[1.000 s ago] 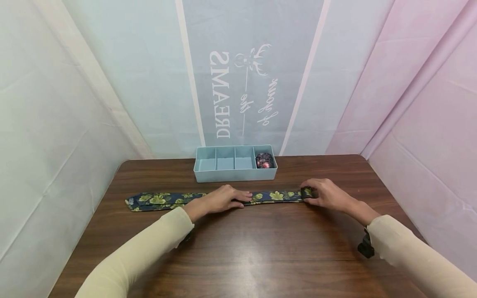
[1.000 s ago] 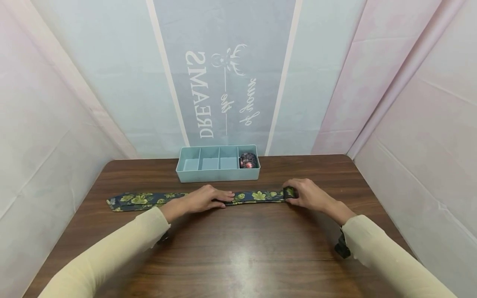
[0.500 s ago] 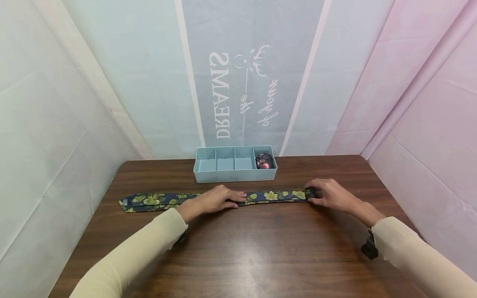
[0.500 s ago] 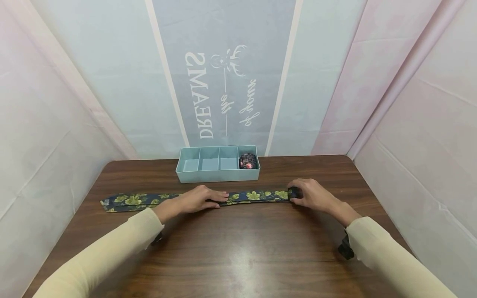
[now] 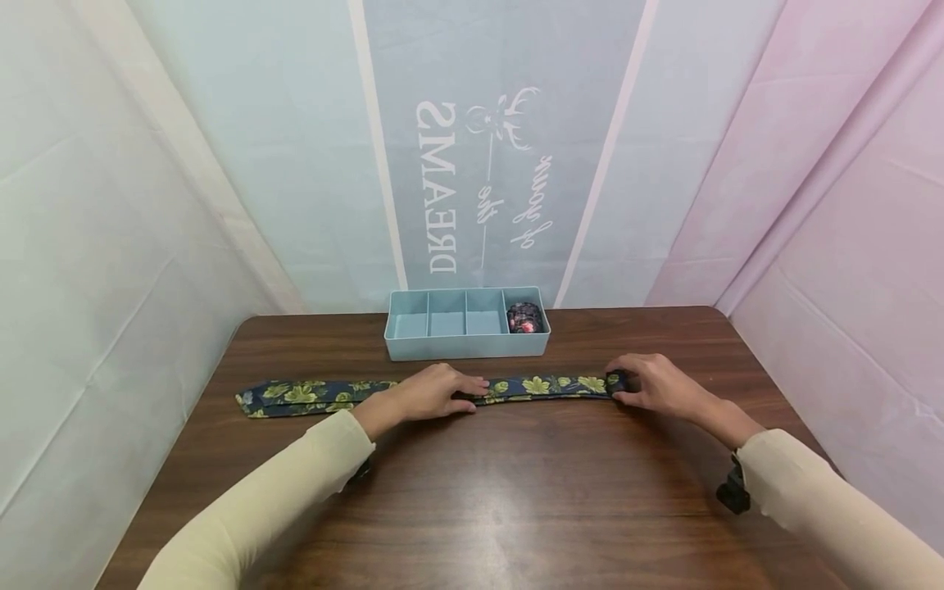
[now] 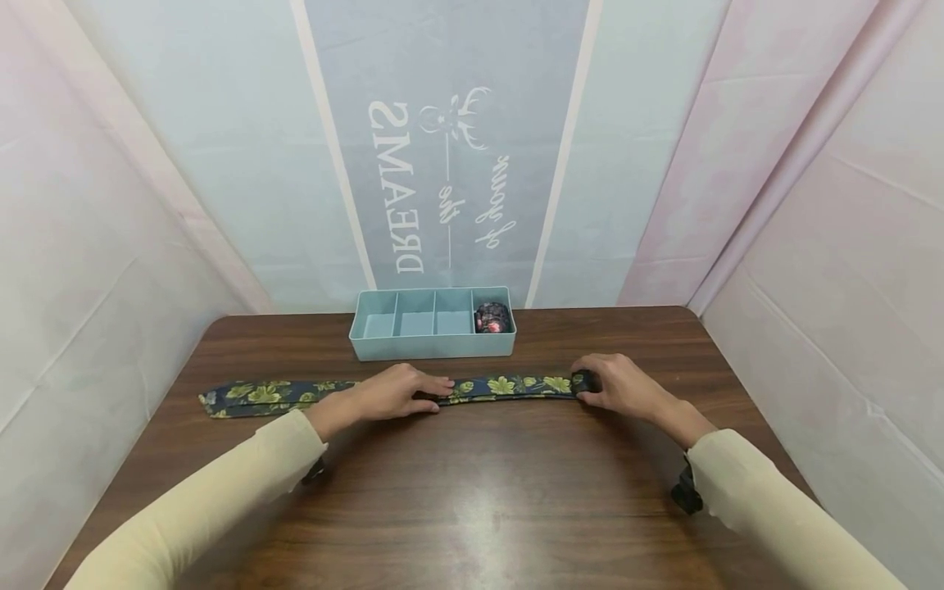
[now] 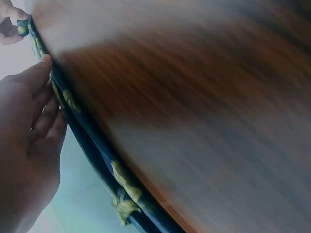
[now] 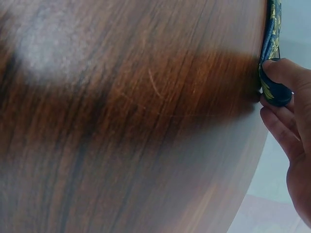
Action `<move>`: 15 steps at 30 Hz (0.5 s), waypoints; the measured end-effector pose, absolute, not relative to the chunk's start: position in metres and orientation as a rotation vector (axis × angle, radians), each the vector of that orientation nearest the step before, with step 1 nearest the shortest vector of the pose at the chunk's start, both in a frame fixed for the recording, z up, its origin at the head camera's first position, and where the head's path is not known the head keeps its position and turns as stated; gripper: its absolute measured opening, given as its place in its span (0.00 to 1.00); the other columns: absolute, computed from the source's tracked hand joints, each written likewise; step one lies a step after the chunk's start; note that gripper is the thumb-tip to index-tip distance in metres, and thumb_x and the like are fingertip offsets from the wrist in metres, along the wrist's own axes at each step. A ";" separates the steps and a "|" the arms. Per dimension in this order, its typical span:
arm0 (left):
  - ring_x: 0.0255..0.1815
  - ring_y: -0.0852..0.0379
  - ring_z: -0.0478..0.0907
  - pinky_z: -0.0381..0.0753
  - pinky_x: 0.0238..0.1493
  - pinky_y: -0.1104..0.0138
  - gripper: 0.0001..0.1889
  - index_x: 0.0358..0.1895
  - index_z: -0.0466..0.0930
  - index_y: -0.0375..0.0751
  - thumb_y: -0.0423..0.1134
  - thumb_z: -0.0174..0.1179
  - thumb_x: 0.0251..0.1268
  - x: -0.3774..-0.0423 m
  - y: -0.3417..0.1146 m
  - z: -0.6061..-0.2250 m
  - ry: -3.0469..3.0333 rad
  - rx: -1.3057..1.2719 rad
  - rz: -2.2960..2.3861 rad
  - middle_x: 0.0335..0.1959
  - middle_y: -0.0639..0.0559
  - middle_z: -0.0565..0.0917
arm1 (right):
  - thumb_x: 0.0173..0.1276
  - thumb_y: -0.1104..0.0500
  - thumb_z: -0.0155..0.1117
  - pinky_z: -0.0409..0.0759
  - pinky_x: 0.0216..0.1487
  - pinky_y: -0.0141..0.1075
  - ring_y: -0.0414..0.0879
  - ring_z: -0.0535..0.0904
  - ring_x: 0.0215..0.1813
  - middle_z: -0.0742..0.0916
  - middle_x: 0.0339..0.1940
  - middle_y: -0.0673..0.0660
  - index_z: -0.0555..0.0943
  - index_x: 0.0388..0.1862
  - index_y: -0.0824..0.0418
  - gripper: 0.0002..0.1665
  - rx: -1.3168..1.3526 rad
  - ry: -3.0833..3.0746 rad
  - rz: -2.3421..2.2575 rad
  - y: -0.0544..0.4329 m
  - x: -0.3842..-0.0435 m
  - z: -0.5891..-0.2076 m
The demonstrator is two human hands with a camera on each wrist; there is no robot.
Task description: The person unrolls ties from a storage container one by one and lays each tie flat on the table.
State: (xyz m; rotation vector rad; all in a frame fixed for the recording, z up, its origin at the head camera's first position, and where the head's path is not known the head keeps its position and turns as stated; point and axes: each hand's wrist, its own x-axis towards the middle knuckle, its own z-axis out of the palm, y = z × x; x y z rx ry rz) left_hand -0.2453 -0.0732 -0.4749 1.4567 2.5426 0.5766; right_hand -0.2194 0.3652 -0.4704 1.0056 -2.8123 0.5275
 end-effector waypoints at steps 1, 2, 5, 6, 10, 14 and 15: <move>0.68 0.54 0.81 0.84 0.63 0.59 0.20 0.69 0.83 0.45 0.42 0.65 0.78 -0.245 -0.070 -0.474 2.556 1.447 0.569 0.70 0.49 0.81 | 0.59 0.64 0.84 0.88 0.34 0.37 0.46 0.89 0.40 0.91 0.47 0.60 0.85 0.55 0.66 0.25 1.006 -2.811 0.526 0.365 -0.219 -0.470; 0.69 0.54 0.81 0.83 0.66 0.58 0.21 0.69 0.83 0.45 0.43 0.65 0.78 -0.244 -0.067 -0.473 2.565 1.442 0.567 0.70 0.49 0.81 | 0.59 0.64 0.84 0.88 0.34 0.37 0.46 0.89 0.40 0.91 0.47 0.60 0.85 0.55 0.66 0.25 1.005 -2.811 0.525 0.365 -0.219 -0.470; 0.71 0.55 0.79 0.80 0.70 0.58 0.21 0.70 0.83 0.45 0.43 0.65 0.79 -0.243 -0.056 -0.470 2.577 1.449 0.593 0.71 0.50 0.81 | 0.59 0.64 0.83 0.88 0.34 0.37 0.45 0.89 0.40 0.91 0.47 0.60 0.85 0.55 0.65 0.25 0.999 -2.815 0.524 0.366 -0.219 -0.470; 0.72 0.56 0.78 0.79 0.70 0.58 0.21 0.70 0.82 0.45 0.43 0.64 0.79 -0.244 -0.051 -0.470 2.573 1.455 0.608 0.71 0.50 0.80 | 0.59 0.64 0.83 0.88 0.34 0.37 0.44 0.89 0.40 0.91 0.47 0.60 0.85 0.55 0.65 0.25 0.996 -2.817 0.524 0.366 -0.219 -0.470; 0.73 0.57 0.77 0.78 0.71 0.59 0.20 0.70 0.83 0.46 0.42 0.63 0.80 -0.247 -0.034 -0.470 2.561 1.472 0.647 0.71 0.50 0.80 | 0.60 0.64 0.83 0.87 0.34 0.36 0.42 0.88 0.39 0.91 0.47 0.59 0.86 0.55 0.64 0.25 0.994 -2.816 0.512 0.366 -0.219 -0.470; 0.73 0.57 0.76 0.78 0.71 0.61 0.21 0.71 0.81 0.46 0.42 0.64 0.79 -0.251 -0.021 -0.473 2.542 1.461 0.670 0.71 0.50 0.80 | 0.60 0.64 0.83 0.87 0.34 0.36 0.43 0.88 0.39 0.91 0.47 0.58 0.86 0.55 0.64 0.25 0.995 -2.816 0.534 0.367 -0.220 -0.470; 0.73 0.57 0.77 0.78 0.70 0.61 0.21 0.71 0.81 0.46 0.42 0.64 0.79 -0.252 -0.019 -0.474 2.536 1.458 0.676 0.71 0.50 0.80 | 0.60 0.64 0.83 0.88 0.35 0.36 0.43 0.89 0.40 0.91 0.47 0.58 0.86 0.55 0.63 0.25 0.993 -2.819 0.544 0.368 -0.220 -0.470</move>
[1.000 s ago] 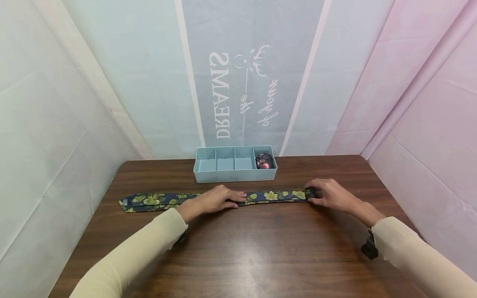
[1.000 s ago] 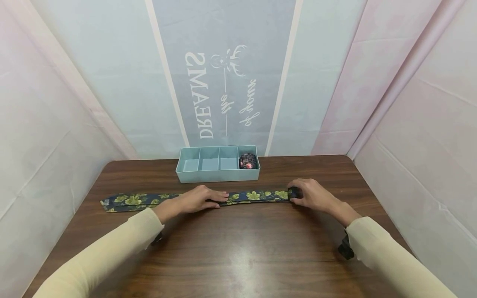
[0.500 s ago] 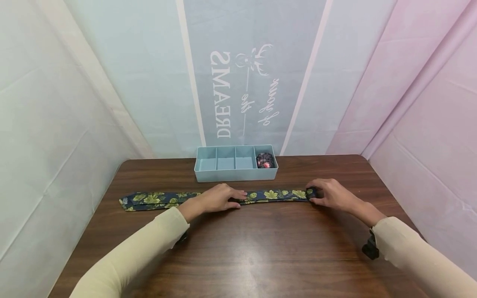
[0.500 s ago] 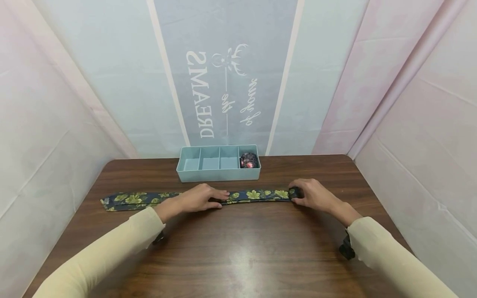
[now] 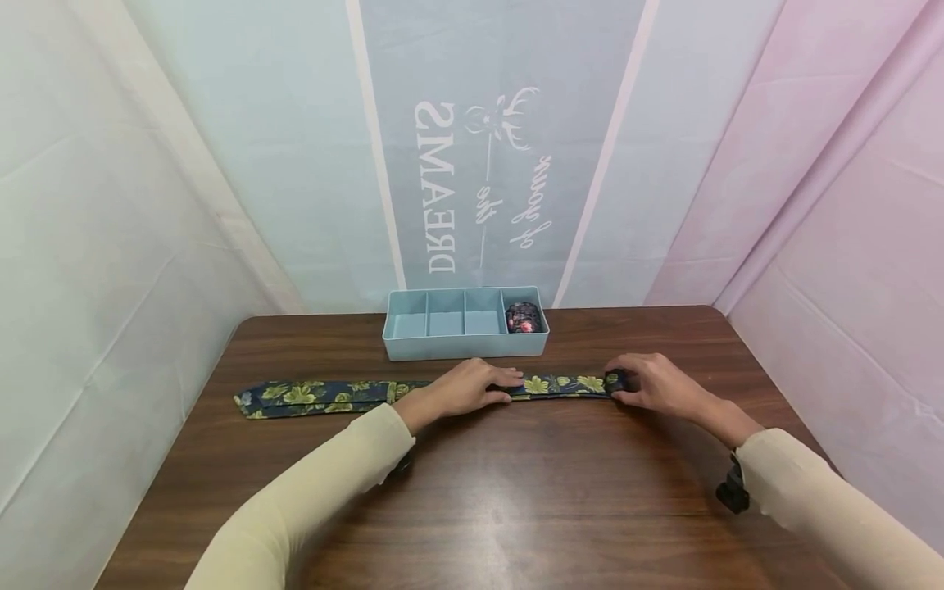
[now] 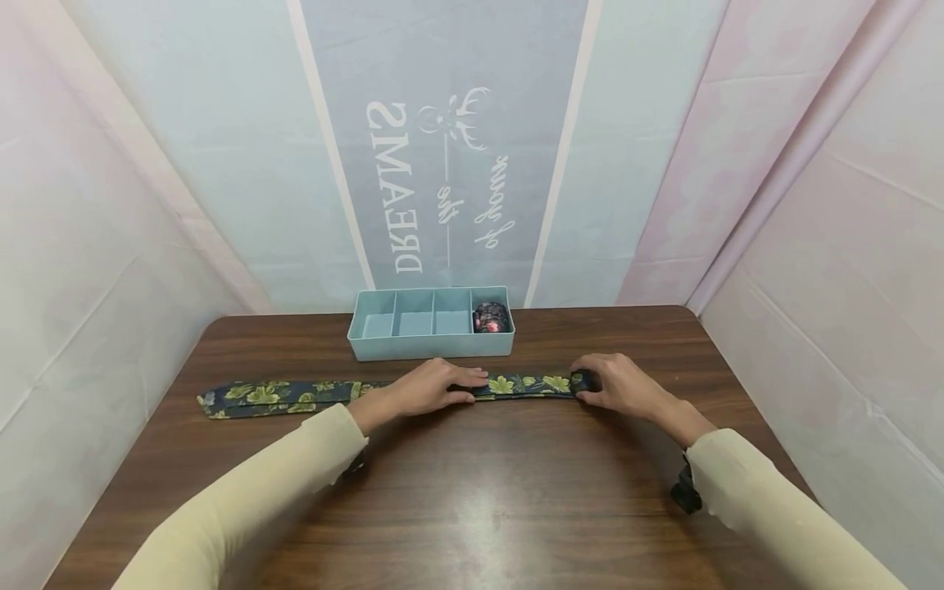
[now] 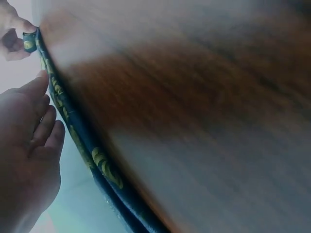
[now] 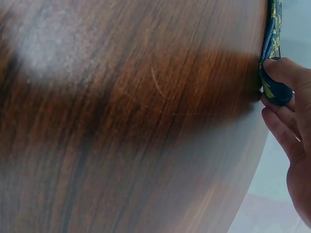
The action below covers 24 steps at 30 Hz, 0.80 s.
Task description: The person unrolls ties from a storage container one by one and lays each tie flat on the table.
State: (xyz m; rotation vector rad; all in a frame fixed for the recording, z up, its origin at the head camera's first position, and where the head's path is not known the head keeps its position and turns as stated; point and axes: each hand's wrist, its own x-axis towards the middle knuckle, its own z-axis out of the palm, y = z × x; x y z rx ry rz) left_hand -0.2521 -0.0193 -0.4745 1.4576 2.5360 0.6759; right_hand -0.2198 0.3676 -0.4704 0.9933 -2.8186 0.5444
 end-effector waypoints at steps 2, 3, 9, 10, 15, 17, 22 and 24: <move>0.72 0.56 0.77 0.80 0.68 0.61 0.21 0.70 0.82 0.46 0.41 0.65 0.78 -0.253 -0.018 -0.477 2.529 1.450 0.687 0.71 0.49 0.80 | 0.60 0.64 0.83 0.88 0.35 0.36 0.44 0.89 0.40 0.91 0.47 0.58 0.86 0.55 0.63 0.25 0.990 -2.826 0.567 0.367 -0.220 -0.471; 0.71 0.55 0.78 0.81 0.67 0.61 0.21 0.69 0.82 0.46 0.41 0.65 0.78 -0.254 -0.018 -0.478 2.525 1.445 0.695 0.70 0.49 0.80 | 0.60 0.64 0.83 0.88 0.36 0.36 0.44 0.90 0.41 0.91 0.47 0.58 0.86 0.55 0.63 0.25 0.987 -2.830 0.573 0.367 -0.220 -0.471; 0.71 0.55 0.78 0.82 0.66 0.62 0.20 0.69 0.83 0.47 0.41 0.65 0.78 -0.255 -0.017 -0.482 2.517 1.435 0.699 0.70 0.50 0.80 | 0.60 0.64 0.84 0.88 0.36 0.38 0.43 0.89 0.41 0.91 0.47 0.57 0.86 0.55 0.62 0.25 0.959 -2.835 0.581 0.369 -0.220 -0.471; 0.71 0.55 0.78 0.81 0.66 0.63 0.20 0.69 0.82 0.47 0.41 0.65 0.78 -0.255 -0.017 -0.483 2.518 1.440 0.694 0.70 0.50 0.80 | 0.59 0.64 0.84 0.88 0.36 0.38 0.43 0.88 0.41 0.91 0.46 0.56 0.86 0.55 0.62 0.25 0.957 -2.833 0.578 0.370 -0.220 -0.471; 0.69 0.54 0.79 0.82 0.66 0.63 0.20 0.68 0.82 0.46 0.40 0.65 0.78 -0.255 -0.016 -0.482 2.524 1.457 0.682 0.70 0.49 0.80 | 0.59 0.63 0.84 0.87 0.36 0.38 0.42 0.87 0.40 0.90 0.46 0.56 0.86 0.54 0.62 0.25 0.964 -2.831 0.558 0.372 -0.220 -0.470; 0.69 0.54 0.80 0.82 0.66 0.63 0.20 0.68 0.82 0.46 0.40 0.65 0.78 -0.255 -0.016 -0.482 2.524 1.453 0.686 0.70 0.49 0.80 | 0.59 0.63 0.84 0.87 0.35 0.37 0.41 0.87 0.40 0.90 0.46 0.56 0.86 0.55 0.63 0.25 0.968 -2.835 0.552 0.373 -0.220 -0.469; 0.68 0.55 0.80 0.82 0.66 0.64 0.20 0.68 0.82 0.47 0.41 0.65 0.77 -0.255 -0.017 -0.482 2.529 1.444 0.686 0.70 0.50 0.80 | 0.60 0.63 0.83 0.85 0.35 0.37 0.40 0.85 0.39 0.90 0.46 0.56 0.86 0.55 0.63 0.25 0.962 -2.844 0.528 0.376 -0.221 -0.469; 0.68 0.56 0.80 0.82 0.65 0.64 0.20 0.68 0.82 0.47 0.41 0.65 0.77 -0.255 -0.016 -0.483 2.529 1.442 0.685 0.70 0.51 0.80 | 0.60 0.63 0.84 0.86 0.35 0.37 0.40 0.85 0.40 0.90 0.46 0.56 0.86 0.55 0.63 0.25 0.960 -2.841 0.516 0.377 -0.220 -0.470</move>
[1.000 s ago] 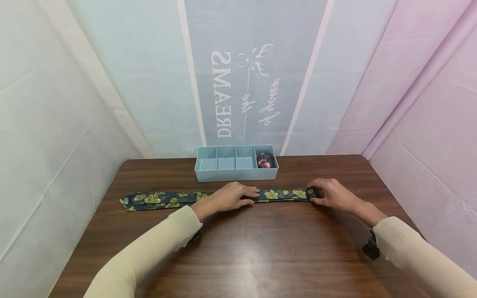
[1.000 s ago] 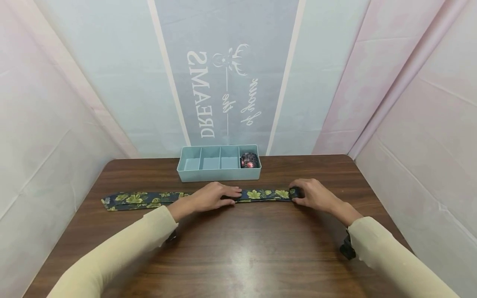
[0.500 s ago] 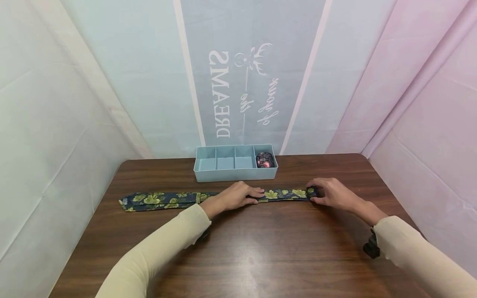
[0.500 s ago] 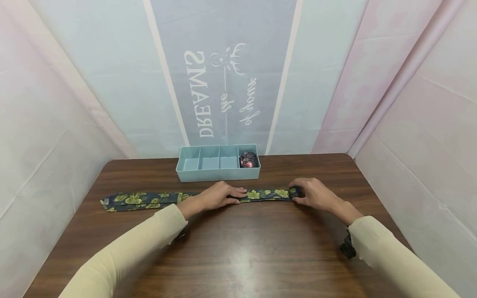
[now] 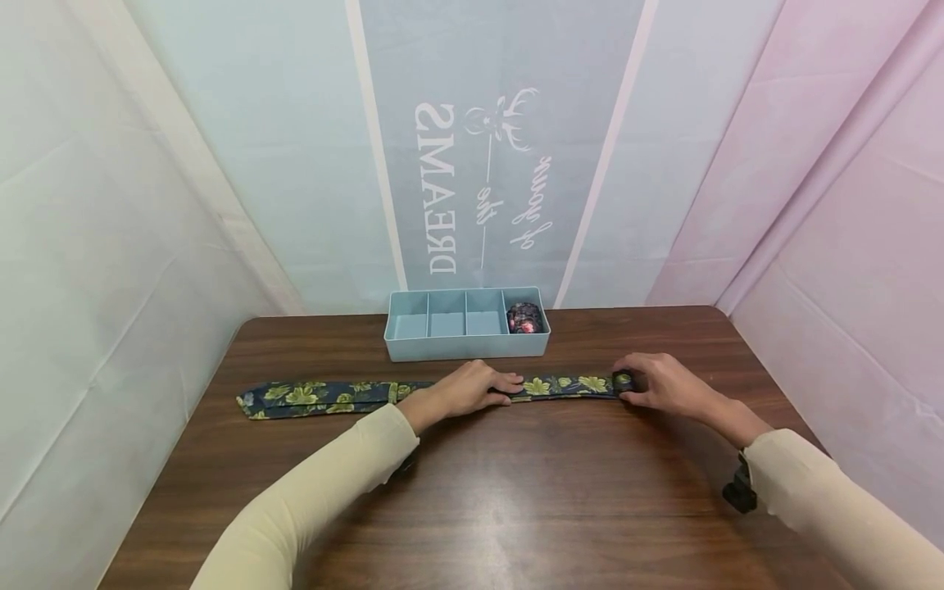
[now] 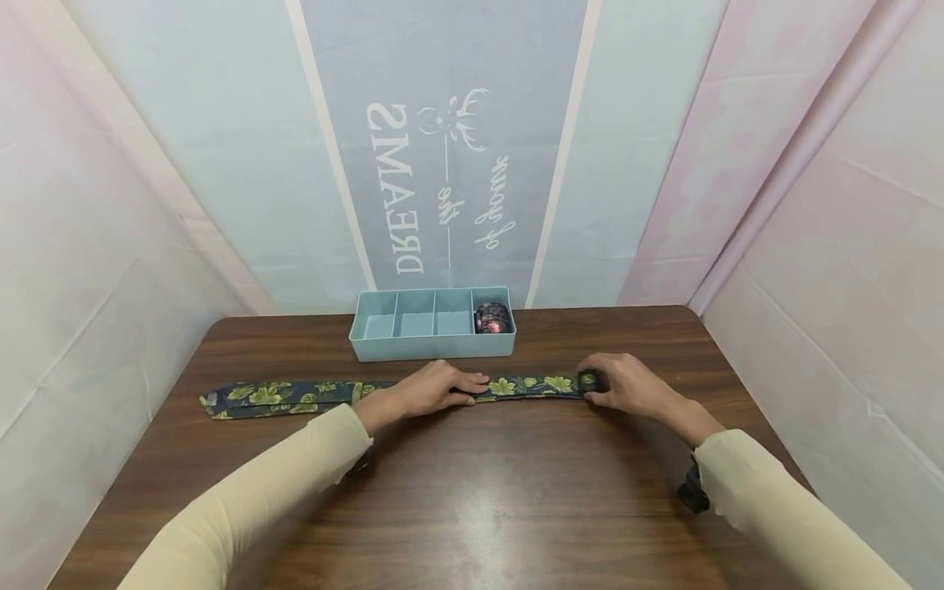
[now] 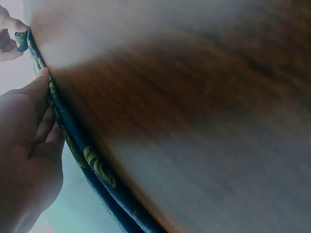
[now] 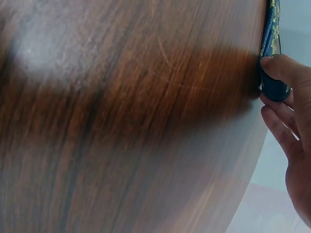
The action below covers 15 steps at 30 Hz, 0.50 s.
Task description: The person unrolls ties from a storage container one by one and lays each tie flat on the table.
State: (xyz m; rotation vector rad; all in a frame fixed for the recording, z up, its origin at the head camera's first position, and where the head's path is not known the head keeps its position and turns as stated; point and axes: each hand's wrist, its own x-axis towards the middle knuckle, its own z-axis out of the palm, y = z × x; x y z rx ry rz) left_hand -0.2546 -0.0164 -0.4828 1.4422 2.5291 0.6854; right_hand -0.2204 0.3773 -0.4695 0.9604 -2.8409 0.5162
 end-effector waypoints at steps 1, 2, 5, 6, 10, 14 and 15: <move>0.68 0.56 0.80 0.82 0.66 0.64 0.20 0.68 0.82 0.47 0.41 0.65 0.77 -0.255 -0.016 -0.483 2.529 1.443 0.686 0.70 0.51 0.80 | 0.59 0.63 0.84 0.86 0.36 0.38 0.41 0.85 0.40 0.90 0.46 0.56 0.86 0.55 0.63 0.25 0.961 -2.838 0.512 0.378 -0.220 -0.470; 0.68 0.56 0.80 0.82 0.66 0.65 0.20 0.68 0.82 0.47 0.41 0.65 0.77 -0.255 -0.016 -0.483 2.528 1.444 0.686 0.70 0.51 0.80 | 0.59 0.63 0.84 0.86 0.36 0.39 0.41 0.85 0.41 0.90 0.46 0.56 0.86 0.55 0.64 0.25 0.962 -2.835 0.509 0.378 -0.220 -0.470; 0.68 0.56 0.80 0.81 0.66 0.65 0.20 0.68 0.82 0.47 0.41 0.65 0.77 -0.255 -0.016 -0.484 2.526 1.445 0.687 0.70 0.51 0.80 | 0.59 0.63 0.84 0.86 0.37 0.40 0.42 0.86 0.42 0.91 0.47 0.56 0.86 0.55 0.64 0.25 0.963 -2.832 0.510 0.380 -0.220 -0.470; 0.68 0.56 0.80 0.81 0.66 0.65 0.20 0.68 0.82 0.47 0.41 0.65 0.77 -0.255 -0.016 -0.484 2.526 1.445 0.687 0.70 0.51 0.80 | 0.59 0.63 0.83 0.86 0.37 0.40 0.42 0.86 0.42 0.91 0.47 0.55 0.86 0.55 0.64 0.25 0.961 -2.832 0.513 0.380 -0.219 -0.470; 0.68 0.56 0.80 0.82 0.65 0.65 0.20 0.68 0.82 0.48 0.41 0.65 0.77 -0.256 -0.016 -0.484 2.524 1.442 0.691 0.70 0.51 0.80 | 0.59 0.64 0.83 0.86 0.37 0.39 0.42 0.86 0.41 0.91 0.47 0.56 0.86 0.55 0.64 0.25 0.953 -2.835 0.515 0.383 -0.219 -0.470; 0.69 0.56 0.80 0.81 0.66 0.65 0.20 0.68 0.82 0.47 0.41 0.65 0.77 -0.255 -0.016 -0.484 2.523 1.438 0.699 0.70 0.51 0.80 | 0.59 0.63 0.83 0.86 0.36 0.39 0.42 0.85 0.41 0.91 0.48 0.56 0.86 0.56 0.63 0.25 0.948 -2.838 0.505 0.385 -0.219 -0.470; 0.69 0.55 0.79 0.81 0.66 0.64 0.20 0.68 0.82 0.47 0.41 0.65 0.77 -0.255 -0.017 -0.484 2.523 1.440 0.701 0.70 0.50 0.80 | 0.59 0.63 0.83 0.86 0.37 0.40 0.42 0.85 0.41 0.91 0.48 0.56 0.86 0.56 0.63 0.25 0.948 -2.837 0.500 0.385 -0.219 -0.470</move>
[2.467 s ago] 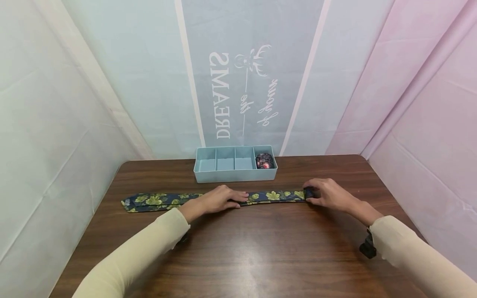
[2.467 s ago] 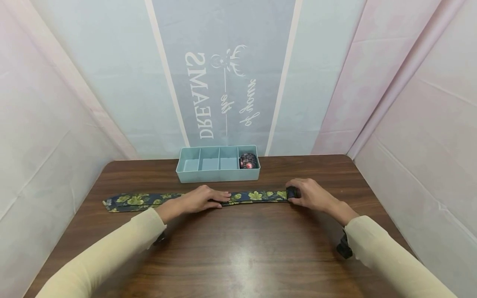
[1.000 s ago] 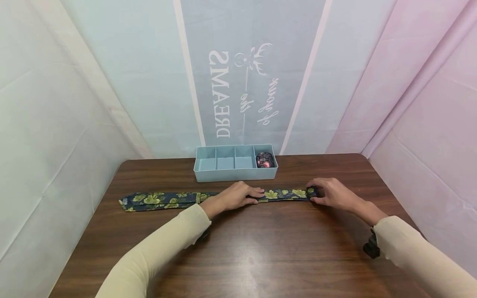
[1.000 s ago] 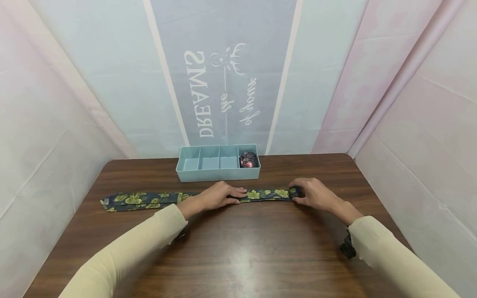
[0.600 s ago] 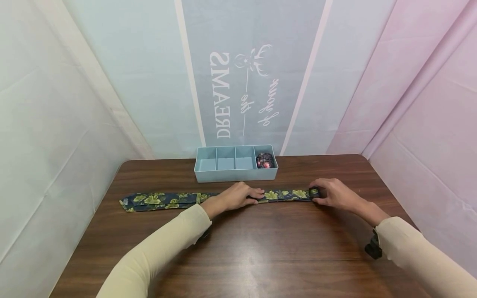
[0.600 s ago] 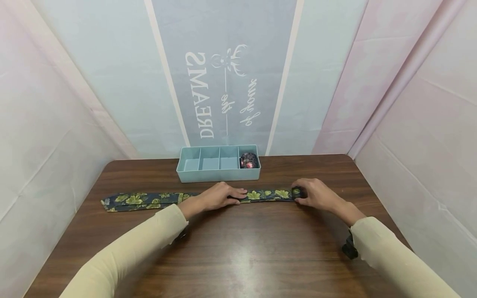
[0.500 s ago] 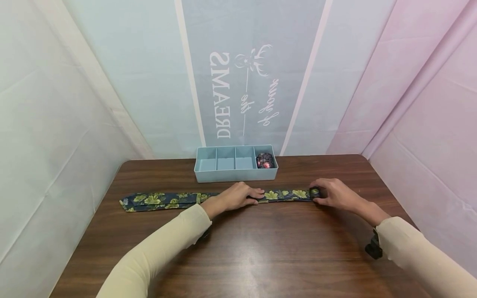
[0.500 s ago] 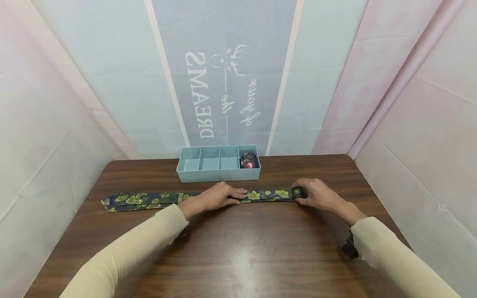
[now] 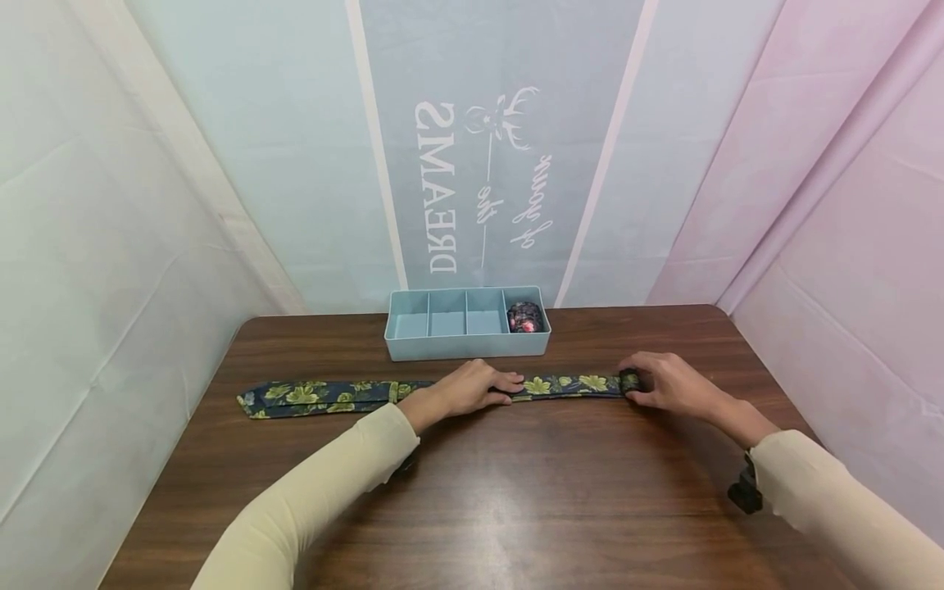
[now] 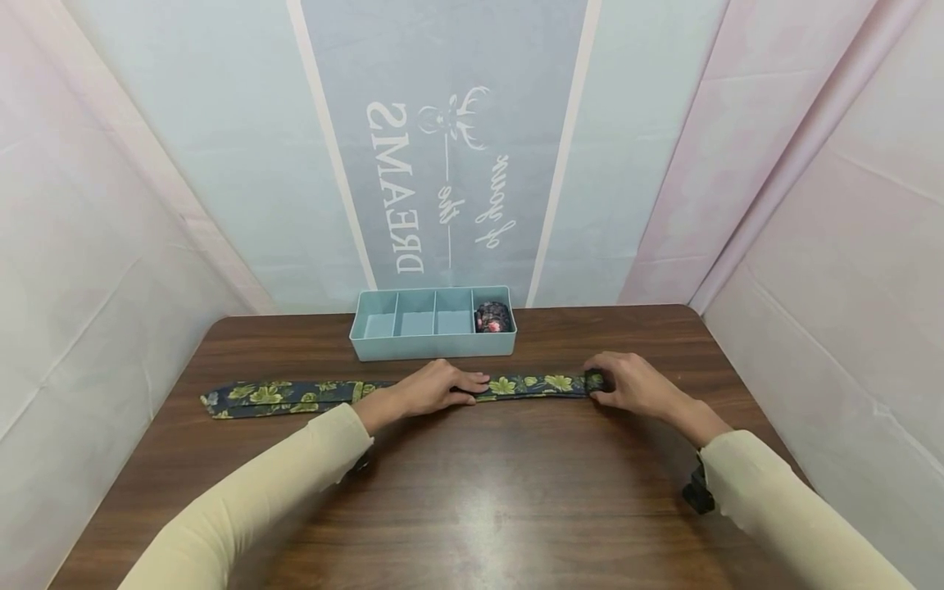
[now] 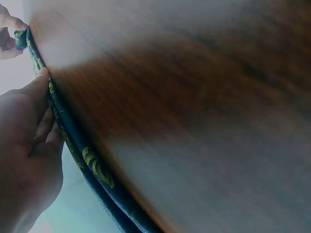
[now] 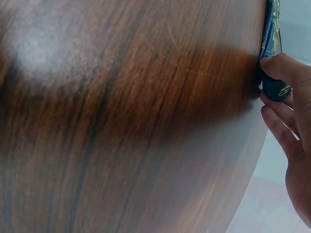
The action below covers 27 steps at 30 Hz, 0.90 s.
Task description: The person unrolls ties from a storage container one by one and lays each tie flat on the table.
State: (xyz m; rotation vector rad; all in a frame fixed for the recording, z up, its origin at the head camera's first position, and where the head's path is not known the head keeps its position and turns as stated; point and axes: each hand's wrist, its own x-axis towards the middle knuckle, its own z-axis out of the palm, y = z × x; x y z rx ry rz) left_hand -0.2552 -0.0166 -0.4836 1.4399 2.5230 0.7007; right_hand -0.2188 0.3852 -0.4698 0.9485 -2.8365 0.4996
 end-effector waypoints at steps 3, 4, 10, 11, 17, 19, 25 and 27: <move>0.69 0.55 0.79 0.81 0.67 0.64 0.20 0.68 0.82 0.46 0.40 0.65 0.78 -0.255 -0.017 -0.483 2.521 1.447 0.704 0.70 0.50 0.80 | 0.59 0.64 0.83 0.86 0.38 0.41 0.42 0.85 0.42 0.91 0.49 0.56 0.86 0.56 0.63 0.25 0.954 -2.827 0.482 0.386 -0.219 -0.469; 0.70 0.54 0.79 0.81 0.67 0.64 0.20 0.68 0.82 0.46 0.40 0.65 0.78 -0.255 -0.017 -0.483 2.519 1.450 0.705 0.70 0.50 0.80 | 0.58 0.63 0.83 0.86 0.38 0.41 0.42 0.85 0.42 0.91 0.49 0.56 0.86 0.55 0.62 0.25 0.957 -2.823 0.472 0.387 -0.219 -0.469; 0.70 0.54 0.78 0.80 0.67 0.63 0.20 0.68 0.82 0.46 0.40 0.65 0.78 -0.255 -0.016 -0.482 2.519 1.451 0.699 0.70 0.50 0.80 | 0.57 0.63 0.84 0.82 0.35 0.37 0.39 0.81 0.38 0.90 0.48 0.55 0.88 0.55 0.61 0.25 0.969 -2.825 0.436 0.391 -0.219 -0.470; 0.70 0.54 0.78 0.80 0.67 0.63 0.20 0.68 0.82 0.46 0.40 0.65 0.78 -0.255 -0.016 -0.482 2.519 1.449 0.698 0.70 0.50 0.80 | 0.57 0.63 0.84 0.82 0.35 0.36 0.39 0.81 0.38 0.90 0.48 0.55 0.88 0.54 0.61 0.25 0.965 -2.826 0.433 0.391 -0.219 -0.470; 0.71 0.54 0.78 0.80 0.68 0.64 0.20 0.68 0.82 0.45 0.39 0.65 0.78 -0.254 -0.016 -0.483 2.516 1.443 0.706 0.71 0.49 0.79 | 0.57 0.62 0.84 0.85 0.36 0.40 0.40 0.84 0.39 0.91 0.47 0.55 0.87 0.54 0.62 0.25 0.954 -2.820 0.421 0.395 -0.218 -0.469; 0.71 0.54 0.78 0.80 0.68 0.64 0.20 0.68 0.82 0.45 0.39 0.65 0.78 -0.254 -0.016 -0.483 2.516 1.444 0.707 0.71 0.49 0.79 | 0.57 0.63 0.84 0.85 0.36 0.41 0.42 0.85 0.39 0.91 0.47 0.56 0.87 0.54 0.62 0.25 0.952 -2.813 0.426 0.396 -0.217 -0.469; 0.70 0.54 0.78 0.80 0.68 0.63 0.20 0.69 0.82 0.46 0.40 0.65 0.78 -0.255 -0.017 -0.483 2.516 1.448 0.704 0.71 0.49 0.79 | 0.57 0.64 0.84 0.86 0.36 0.42 0.43 0.87 0.41 0.91 0.47 0.55 0.87 0.54 0.62 0.25 0.933 -2.809 0.457 0.400 -0.216 -0.468; 0.70 0.54 0.78 0.80 0.68 0.63 0.20 0.69 0.82 0.46 0.40 0.65 0.78 -0.254 -0.017 -0.482 2.515 1.446 0.701 0.71 0.49 0.79 | 0.56 0.64 0.84 0.86 0.37 0.41 0.42 0.87 0.41 0.91 0.47 0.55 0.87 0.54 0.61 0.26 0.921 -2.814 0.464 0.401 -0.216 -0.468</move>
